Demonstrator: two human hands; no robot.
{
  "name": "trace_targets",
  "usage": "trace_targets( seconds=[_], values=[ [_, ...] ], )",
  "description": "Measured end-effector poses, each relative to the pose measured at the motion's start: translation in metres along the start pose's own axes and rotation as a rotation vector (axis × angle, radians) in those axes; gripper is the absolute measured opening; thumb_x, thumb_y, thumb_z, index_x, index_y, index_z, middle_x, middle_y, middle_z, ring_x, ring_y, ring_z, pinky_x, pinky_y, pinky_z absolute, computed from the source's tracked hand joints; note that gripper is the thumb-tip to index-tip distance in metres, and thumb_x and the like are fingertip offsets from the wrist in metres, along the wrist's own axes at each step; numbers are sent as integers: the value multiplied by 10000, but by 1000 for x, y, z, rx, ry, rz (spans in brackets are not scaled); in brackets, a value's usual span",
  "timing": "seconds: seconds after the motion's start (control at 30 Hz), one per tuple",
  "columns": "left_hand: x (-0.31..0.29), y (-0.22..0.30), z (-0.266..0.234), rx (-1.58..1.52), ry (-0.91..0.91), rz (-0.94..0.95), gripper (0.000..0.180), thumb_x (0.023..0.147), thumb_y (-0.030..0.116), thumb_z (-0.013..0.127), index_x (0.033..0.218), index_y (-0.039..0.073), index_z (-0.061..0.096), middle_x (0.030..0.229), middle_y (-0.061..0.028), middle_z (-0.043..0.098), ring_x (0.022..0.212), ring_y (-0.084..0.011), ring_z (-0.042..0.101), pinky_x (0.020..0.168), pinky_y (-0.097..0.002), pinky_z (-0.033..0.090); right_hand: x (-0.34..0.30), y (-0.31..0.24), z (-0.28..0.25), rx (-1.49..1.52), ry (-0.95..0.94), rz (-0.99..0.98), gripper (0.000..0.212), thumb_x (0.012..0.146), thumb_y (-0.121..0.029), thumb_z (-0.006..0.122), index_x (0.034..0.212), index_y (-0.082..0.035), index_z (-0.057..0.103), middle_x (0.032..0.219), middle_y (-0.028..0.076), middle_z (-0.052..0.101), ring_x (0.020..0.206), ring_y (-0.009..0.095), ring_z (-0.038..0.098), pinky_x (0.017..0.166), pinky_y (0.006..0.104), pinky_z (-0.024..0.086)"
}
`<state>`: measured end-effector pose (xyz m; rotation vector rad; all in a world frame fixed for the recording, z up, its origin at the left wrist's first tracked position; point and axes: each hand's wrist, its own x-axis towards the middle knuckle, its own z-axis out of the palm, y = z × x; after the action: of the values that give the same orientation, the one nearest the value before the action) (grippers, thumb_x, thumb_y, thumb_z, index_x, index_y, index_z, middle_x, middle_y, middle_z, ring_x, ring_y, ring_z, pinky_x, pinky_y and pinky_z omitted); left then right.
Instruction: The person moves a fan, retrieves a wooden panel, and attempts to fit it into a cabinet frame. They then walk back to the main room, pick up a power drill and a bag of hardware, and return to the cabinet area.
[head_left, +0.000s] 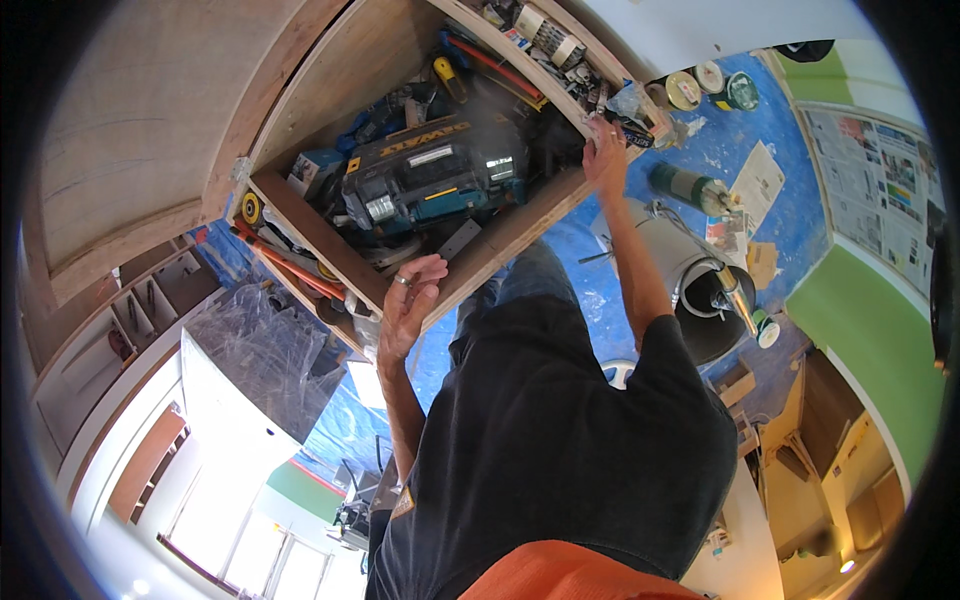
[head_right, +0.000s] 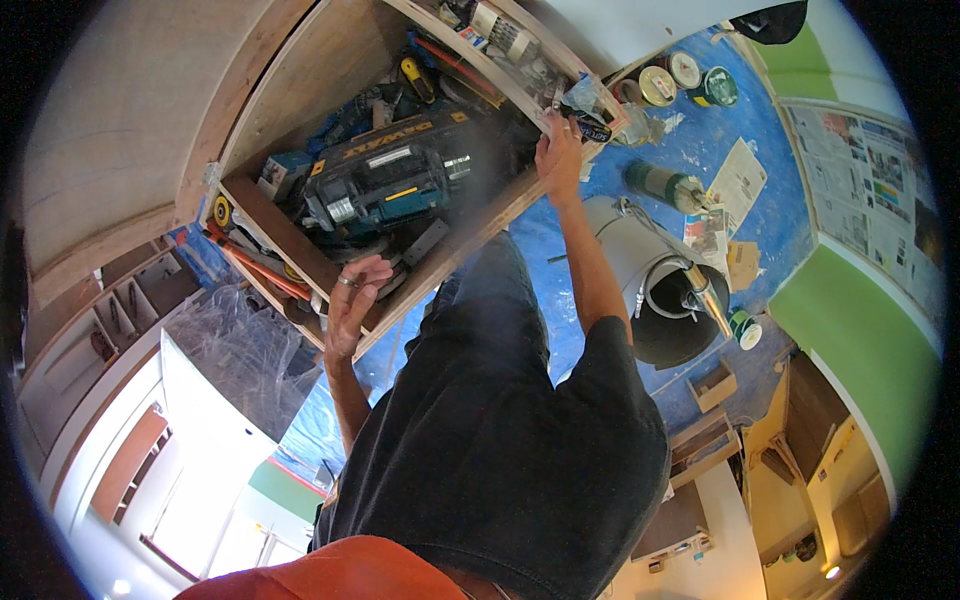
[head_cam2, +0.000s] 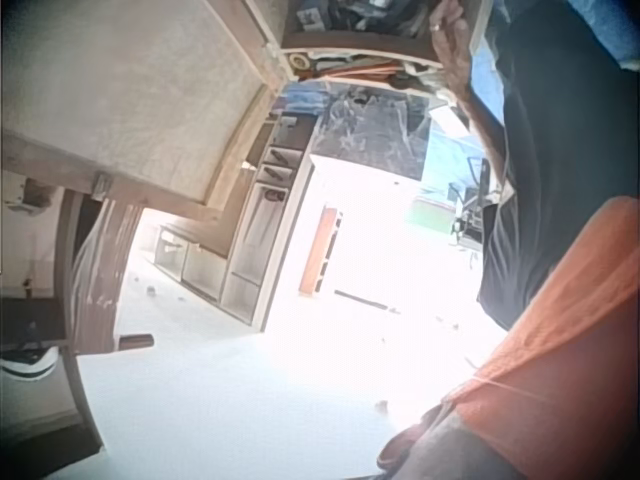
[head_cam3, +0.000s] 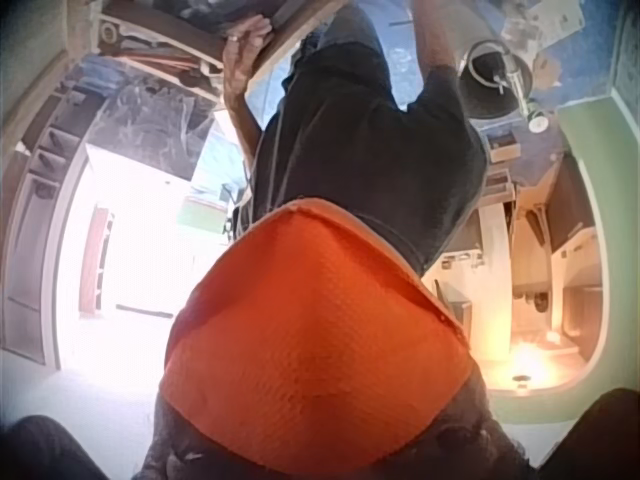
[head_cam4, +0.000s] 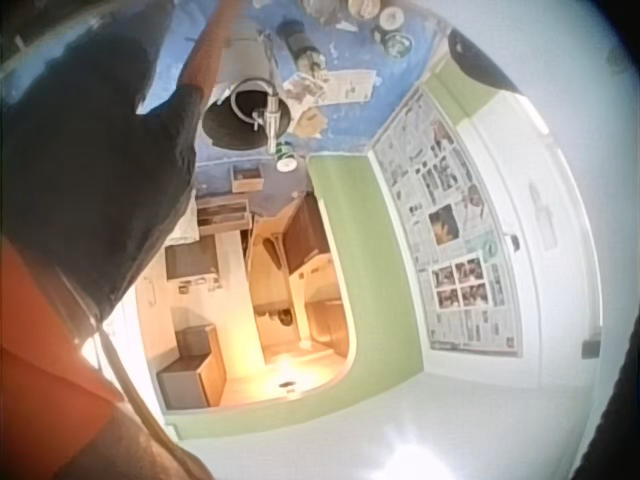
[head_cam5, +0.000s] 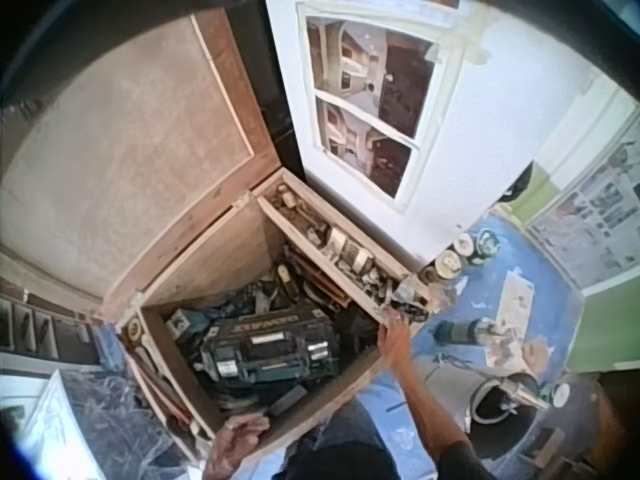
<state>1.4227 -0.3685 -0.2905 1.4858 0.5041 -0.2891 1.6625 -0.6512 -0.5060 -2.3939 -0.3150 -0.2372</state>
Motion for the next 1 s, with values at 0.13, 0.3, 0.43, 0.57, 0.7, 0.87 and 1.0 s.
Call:
trace_targets(
  seconds=[0.13,0.3,0.43,0.57,0.7,0.87,1.0],
  values=[
    [3,2,1,33,7,-5,439,954,216,559,1332,4,491,1246,-152,564,1178,-251,542,1048,-400,391,-15,-10,5,-83,124,-76,292,822,22,583,1103,-48,553,1178,174,582,1097,406,527,1000,490,403],
    [7,4,4,11,-12,-11,442,956,220,560,1333,1,488,1247,-154,565,1180,-249,542,1052,-401,390,-35,-6,8,-109,71,-50,293,794,-16,607,1076,-89,572,1149,119,601,1100,336,534,1036,467,369],
    [14,7,8,25,-23,4,442,956,221,557,1332,-1,488,1252,-156,563,1181,-250,540,1048,-398,391,-39,-1,13,-174,27,-56,245,785,-65,619,1023,-115,595,1069,67,633,1035,275,566,1047,449,353],
    [20,10,13,42,-32,-1,431,957,214,552,1327,2,494,1252,-159,561,1180,-251,540,1046,-397,390,-38,0,15,-160,62,-57,175,788,-77,617,959,-116,619,952,56,653,952,264,589,1045,444,352],
    [25,15,17,38,-53,-2,415,945,142,552,1332,4,496,1256,-150,573,1191,-240,541,1052,-385,388,-39,0,15,-163,61,-48,127,778,-84,622,899,-123,635,860,55,649,894,257,595,1041,444,351],
    [28,20,19,39,-75,-5,414,943,120,550,1337,6,494,1265,-146,570,1204,-233,534,1058,-379,382,-38,1,15,-152,59,-41,118,764,-85,628,872,-130,641,823,49,642,872,246,595,1037,441,355],
    [31,23,21,29,-78,0,412,947,132,552,1336,7,495,1268,-144,563,1207,-231,529,1059,-374,379,-38,1,14,-155,61,-51,118,761,-92,629,872,-131,641,820,50,643,868,247,598,1035,443,356]
  ],
)
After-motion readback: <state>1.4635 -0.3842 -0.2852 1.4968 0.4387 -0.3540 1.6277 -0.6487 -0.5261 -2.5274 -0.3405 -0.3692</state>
